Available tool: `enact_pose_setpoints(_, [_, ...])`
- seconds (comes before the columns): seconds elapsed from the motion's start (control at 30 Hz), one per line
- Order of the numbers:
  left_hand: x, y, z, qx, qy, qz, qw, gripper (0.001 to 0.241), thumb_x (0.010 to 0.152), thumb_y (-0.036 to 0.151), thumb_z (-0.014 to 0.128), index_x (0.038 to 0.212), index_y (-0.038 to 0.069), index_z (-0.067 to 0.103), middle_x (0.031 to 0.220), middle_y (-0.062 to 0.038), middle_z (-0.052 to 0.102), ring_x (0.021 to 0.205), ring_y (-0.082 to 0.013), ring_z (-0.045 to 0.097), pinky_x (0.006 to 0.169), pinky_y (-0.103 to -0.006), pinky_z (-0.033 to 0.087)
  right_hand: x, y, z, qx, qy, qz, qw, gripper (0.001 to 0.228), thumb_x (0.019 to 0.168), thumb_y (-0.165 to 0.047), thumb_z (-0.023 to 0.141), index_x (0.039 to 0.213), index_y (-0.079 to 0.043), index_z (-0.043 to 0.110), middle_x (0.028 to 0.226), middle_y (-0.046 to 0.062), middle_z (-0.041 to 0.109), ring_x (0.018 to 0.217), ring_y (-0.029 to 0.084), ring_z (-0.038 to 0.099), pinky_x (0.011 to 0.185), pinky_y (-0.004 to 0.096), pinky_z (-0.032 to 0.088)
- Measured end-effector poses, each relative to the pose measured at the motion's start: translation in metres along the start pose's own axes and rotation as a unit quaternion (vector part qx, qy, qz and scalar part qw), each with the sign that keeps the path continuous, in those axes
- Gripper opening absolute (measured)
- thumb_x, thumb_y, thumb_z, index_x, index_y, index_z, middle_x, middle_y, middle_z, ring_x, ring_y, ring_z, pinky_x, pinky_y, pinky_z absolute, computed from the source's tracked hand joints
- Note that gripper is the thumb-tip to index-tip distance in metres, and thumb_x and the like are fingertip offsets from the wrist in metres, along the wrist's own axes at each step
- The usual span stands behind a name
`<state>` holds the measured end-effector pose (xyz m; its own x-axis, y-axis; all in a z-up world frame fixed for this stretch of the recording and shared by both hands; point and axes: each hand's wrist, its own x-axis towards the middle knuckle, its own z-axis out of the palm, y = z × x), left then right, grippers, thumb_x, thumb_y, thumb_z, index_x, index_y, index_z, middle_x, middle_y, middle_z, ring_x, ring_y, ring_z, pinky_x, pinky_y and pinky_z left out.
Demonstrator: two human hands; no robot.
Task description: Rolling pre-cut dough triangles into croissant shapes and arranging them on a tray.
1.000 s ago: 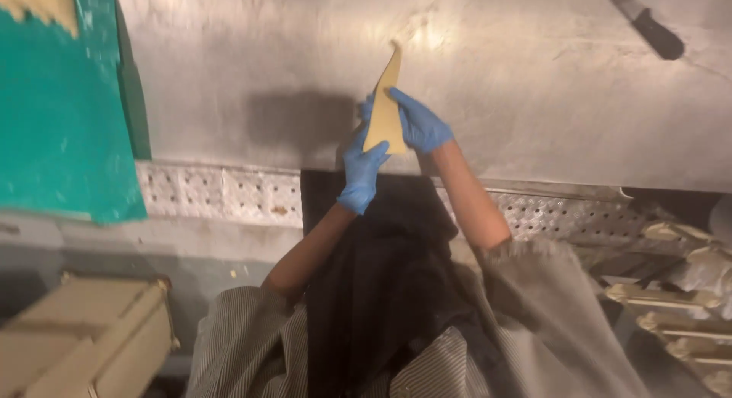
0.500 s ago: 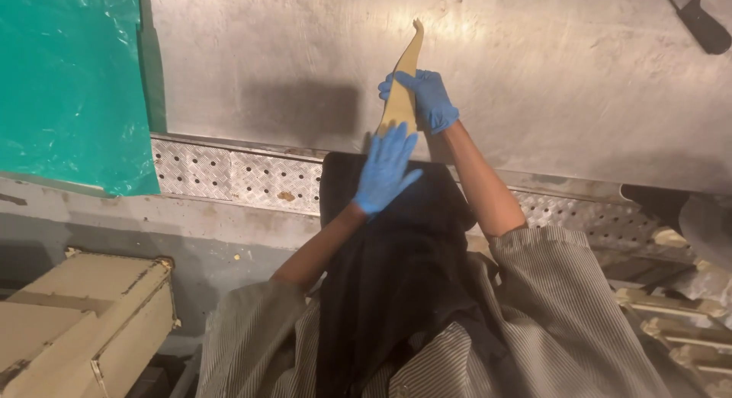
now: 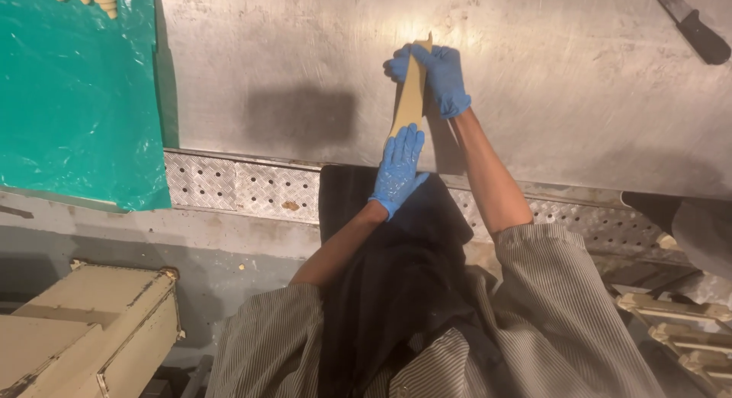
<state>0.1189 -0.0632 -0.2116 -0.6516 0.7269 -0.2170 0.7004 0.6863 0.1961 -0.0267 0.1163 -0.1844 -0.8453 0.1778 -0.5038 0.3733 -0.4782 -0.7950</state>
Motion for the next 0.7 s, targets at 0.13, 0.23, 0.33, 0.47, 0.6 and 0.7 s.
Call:
enact_pose_setpoints(0.13, [-0.001,0.001,-0.003,0.003,-0.006,0.001,1.000,0.100,0.094,0.065,0.060,0.165,0.005,0.023,0.171,-0.019,0.019,0.159,-0.0332,0.018,0.129,-0.0486,0.010,0.025,-0.023,-0.006,-0.020,-0.042,-0.059,0.997,0.026,0.104,-0.011,0.059,0.105,0.011,0.072,0.091,0.022,0.077,0.078,0.029,0.080,0.071,0.040,0.071])
enact_pose_setpoints(0.23, [-0.001,0.000,-0.007,0.013,-0.009,-0.004,1.000,0.099,0.093,0.064,0.059,0.165,0.006,0.023,0.171,-0.018,0.019,0.159,-0.0321,0.018,0.129,-0.0484,0.009,0.052,-0.035,-0.009,-0.049,-0.046,-0.094,0.993,0.028,0.105,-0.013,0.058,0.106,0.011,0.072,0.090,0.022,0.077,0.078,0.028,0.080,0.072,0.040,0.067])
enact_pose_setpoints(0.33, [0.000,-0.001,-0.011,0.010,-0.015,-0.004,1.000,0.098,0.094,0.063,0.059,0.165,0.006,0.022,0.171,-0.017,0.020,0.159,-0.0311,0.018,0.129,-0.0478,0.008,0.083,-0.042,-0.015,-0.080,-0.067,-0.124,0.987,0.029,0.109,-0.012,0.057,0.107,0.012,0.073,0.095,0.023,0.078,0.078,0.026,0.078,0.074,0.038,0.069])
enact_pose_setpoints(0.47, [0.001,-0.004,-0.020,-0.017,-0.029,-0.001,0.999,0.096,0.093,0.057,0.059,0.164,0.005,0.021,0.171,-0.017,0.019,0.158,-0.0317,0.017,0.128,-0.0476,0.009,0.117,-0.052,-0.016,-0.093,-0.073,-0.158,0.980,0.029,0.109,-0.012,0.056,0.105,0.011,0.073,0.088,0.020,0.078,0.075,0.025,0.079,0.073,0.038,0.070])
enact_pose_setpoints(0.6, [0.000,-0.004,-0.013,0.074,-0.024,0.009,0.997,0.076,0.097,0.021,0.053,0.164,0.002,0.022,0.171,-0.018,0.018,0.158,-0.0321,0.018,0.128,-0.0477,0.012,0.141,-0.071,-0.008,-0.090,-0.133,-0.208,0.965,0.031,0.112,-0.012,0.055,0.101,0.009,0.075,0.086,0.017,0.077,0.074,0.024,0.077,0.072,0.038,0.069])
enact_pose_setpoints(0.7, [-0.002,-0.004,-0.003,0.003,0.005,0.002,1.000,0.073,0.096,0.010,0.046,0.164,0.002,0.022,0.171,-0.018,0.018,0.159,-0.0329,0.019,0.129,-0.0476,0.013,0.174,-0.070,-0.017,-0.080,-0.142,-0.226,0.960,0.026,0.115,-0.015,0.059,0.103,0.004,0.073,0.082,0.014,0.073,0.073,0.022,0.072,0.069,0.036,0.064])
